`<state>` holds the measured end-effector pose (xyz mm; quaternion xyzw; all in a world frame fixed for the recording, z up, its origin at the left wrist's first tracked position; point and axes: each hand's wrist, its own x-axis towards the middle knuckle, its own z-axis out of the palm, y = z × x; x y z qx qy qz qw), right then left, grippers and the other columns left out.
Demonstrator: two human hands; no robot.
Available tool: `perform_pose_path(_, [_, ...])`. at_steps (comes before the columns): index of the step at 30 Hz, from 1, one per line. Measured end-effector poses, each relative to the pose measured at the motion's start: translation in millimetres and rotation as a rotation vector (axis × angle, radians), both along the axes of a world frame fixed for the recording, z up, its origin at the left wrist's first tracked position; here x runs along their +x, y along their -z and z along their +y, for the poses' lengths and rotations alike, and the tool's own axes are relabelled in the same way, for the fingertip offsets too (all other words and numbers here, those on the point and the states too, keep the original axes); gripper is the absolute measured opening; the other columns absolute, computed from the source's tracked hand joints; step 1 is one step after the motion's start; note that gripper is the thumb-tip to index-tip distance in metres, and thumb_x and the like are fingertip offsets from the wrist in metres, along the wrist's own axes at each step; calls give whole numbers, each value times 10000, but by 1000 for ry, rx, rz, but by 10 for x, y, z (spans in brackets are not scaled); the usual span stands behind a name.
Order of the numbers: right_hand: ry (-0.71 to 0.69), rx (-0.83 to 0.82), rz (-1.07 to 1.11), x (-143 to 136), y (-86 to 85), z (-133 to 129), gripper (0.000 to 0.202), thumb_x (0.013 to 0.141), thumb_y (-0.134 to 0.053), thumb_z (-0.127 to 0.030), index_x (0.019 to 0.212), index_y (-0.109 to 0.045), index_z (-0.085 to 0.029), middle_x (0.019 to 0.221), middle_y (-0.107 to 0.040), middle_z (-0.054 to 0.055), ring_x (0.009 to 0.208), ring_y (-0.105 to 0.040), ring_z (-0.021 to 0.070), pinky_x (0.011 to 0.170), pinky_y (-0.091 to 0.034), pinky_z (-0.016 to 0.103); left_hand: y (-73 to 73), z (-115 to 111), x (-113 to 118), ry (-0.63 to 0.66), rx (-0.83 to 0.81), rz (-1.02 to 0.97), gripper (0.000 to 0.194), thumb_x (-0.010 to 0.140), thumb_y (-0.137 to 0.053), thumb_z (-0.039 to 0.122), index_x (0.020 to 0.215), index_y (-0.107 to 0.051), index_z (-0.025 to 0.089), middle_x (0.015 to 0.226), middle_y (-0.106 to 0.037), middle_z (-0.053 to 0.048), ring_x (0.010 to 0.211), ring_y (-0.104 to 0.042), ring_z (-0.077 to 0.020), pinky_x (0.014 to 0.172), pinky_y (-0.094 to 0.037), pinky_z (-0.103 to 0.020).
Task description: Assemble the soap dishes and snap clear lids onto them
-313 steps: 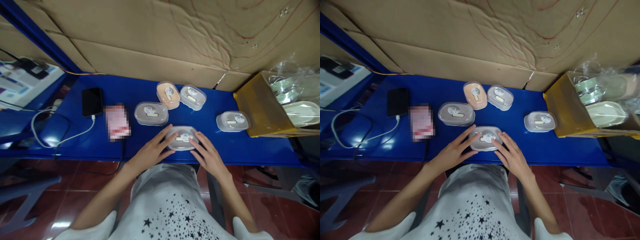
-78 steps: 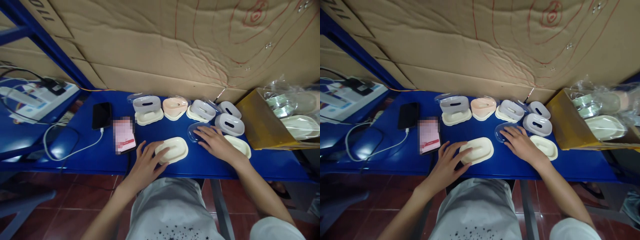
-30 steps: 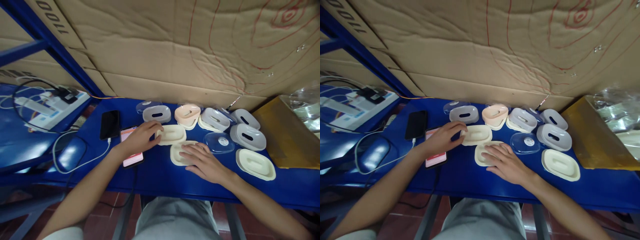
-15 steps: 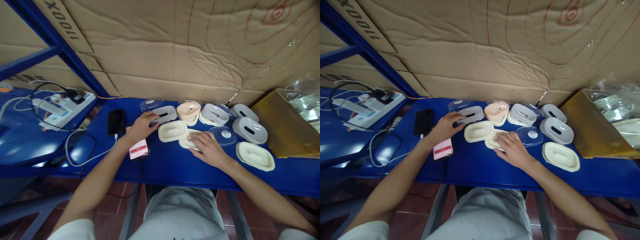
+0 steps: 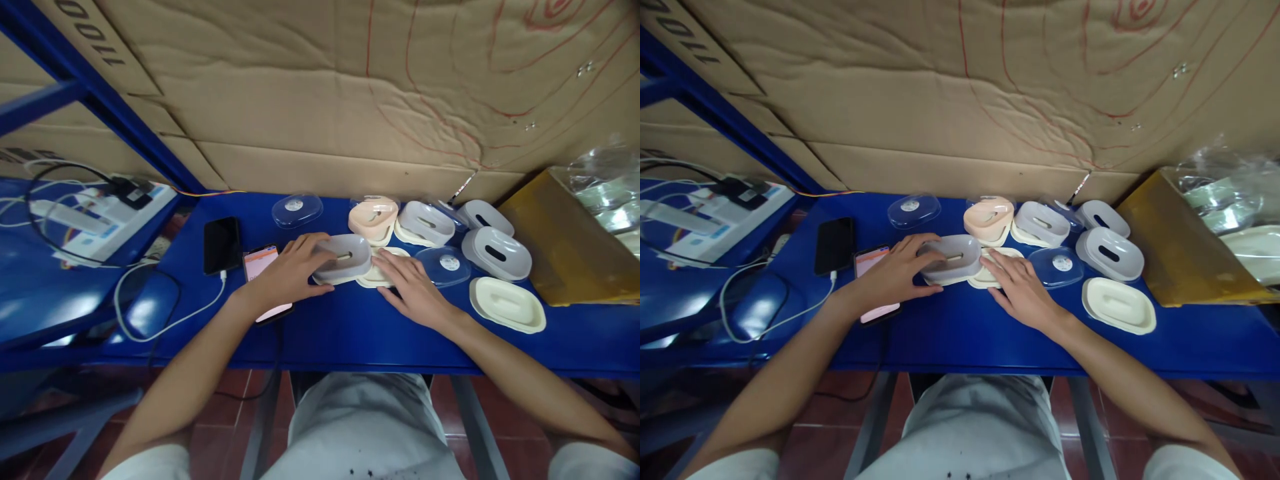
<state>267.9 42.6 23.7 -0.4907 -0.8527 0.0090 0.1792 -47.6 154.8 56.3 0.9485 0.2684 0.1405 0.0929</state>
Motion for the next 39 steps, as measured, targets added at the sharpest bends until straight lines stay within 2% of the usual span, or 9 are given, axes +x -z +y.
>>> perform_pose_path(6, [-46,56,24,-23,-5,20,722,1136,-538,-320,1772,-201,-265,1777,-386,188,1612,-441,334,1221,-450,569,16,-91,63,131,-59,21,281,1011,-766,322,1259,-698,207,1318,-704,-113,1234,-663,-304,1098,-566,-471])
perform_pose_path(12, [-133,161,-67,-70,-32,-2,418,1102,-622,-315,1516,-635,-264,1584,-651,101,1486,-545,348,1209,-438,541,-55,-97,52,190,-242,-148,358,1043,-703,559,1205,-727,240,1344,-705,-103,1230,-699,-264,1032,-596,-383])
perform_pose_path(17, [-238,178,-141,-239,-36,-241,375,1091,-657,-397,1454,-688,-307,1416,-761,51,1292,-627,288,1155,-425,484,-63,250,-120,-206,-100,-282,335,1111,-558,468,1310,-705,242,1410,-681,-128,1340,-650,-285,1179,-508,-461])
perform_pose_path(20, [-355,144,-143,-314,-13,-359,377,1111,-629,-411,1463,-681,-290,1383,-776,36,1223,-640,242,1089,-442,427,55,462,-239,-432,16,-149,521,1086,-575,441,1560,-566,225,1684,-482,-198,1572,-443,-401,1279,-354,-627])
perform_pose_path(23, [-387,143,-126,-310,5,-365,367,1114,-625,-425,1447,-691,-285,1364,-785,30,1213,-644,241,1092,-428,421,162,576,-299,-514,-29,-14,630,1064,-618,439,1636,-491,207,1761,-371,-232,1633,-337,-470,1278,-285,-707])
perform_pose_path(27, [-320,153,-107,-236,-14,-269,368,1100,-641,-473,1405,-715,-281,1342,-792,59,1229,-640,276,1102,-414,449,199,581,-294,-480,-77,-14,531,997,-733,467,1457,-617,230,1683,-457,-211,1584,-418,-441,1275,-299,-704])
perform_pose_path(31, [-306,165,-86,-197,-45,-209,363,1115,-613,-461,1394,-714,-251,1337,-787,77,1245,-632,278,1099,-407,455,196,549,-263,-429,-176,-40,533,916,-810,465,1330,-597,206,1673,-413,-219,1626,-349,-427,1261,-367,-658])
perform_pose_path(36, [-262,92,-42,-216,-34,-222,425,1120,-602,-446,1497,-639,-256,1400,-760,99,1303,-630,292,1120,-422,473,96,468,-207,-436,-248,-245,475,930,-749,495,1265,-550,224,1389,-671,-129,1271,-658,-322,1134,-511,-556])
perform_pose_path(39, [-194,27,71,-216,-21,-217,634,1096,-622,-516,1636,-487,-213,1432,-730,161,1296,-654,327,1116,-461,515,-39,282,-144,-260,-427,-361,479,942,-741,554,1252,-540,250,1403,-674,-100,1190,-694,-261,1069,-559,-461])
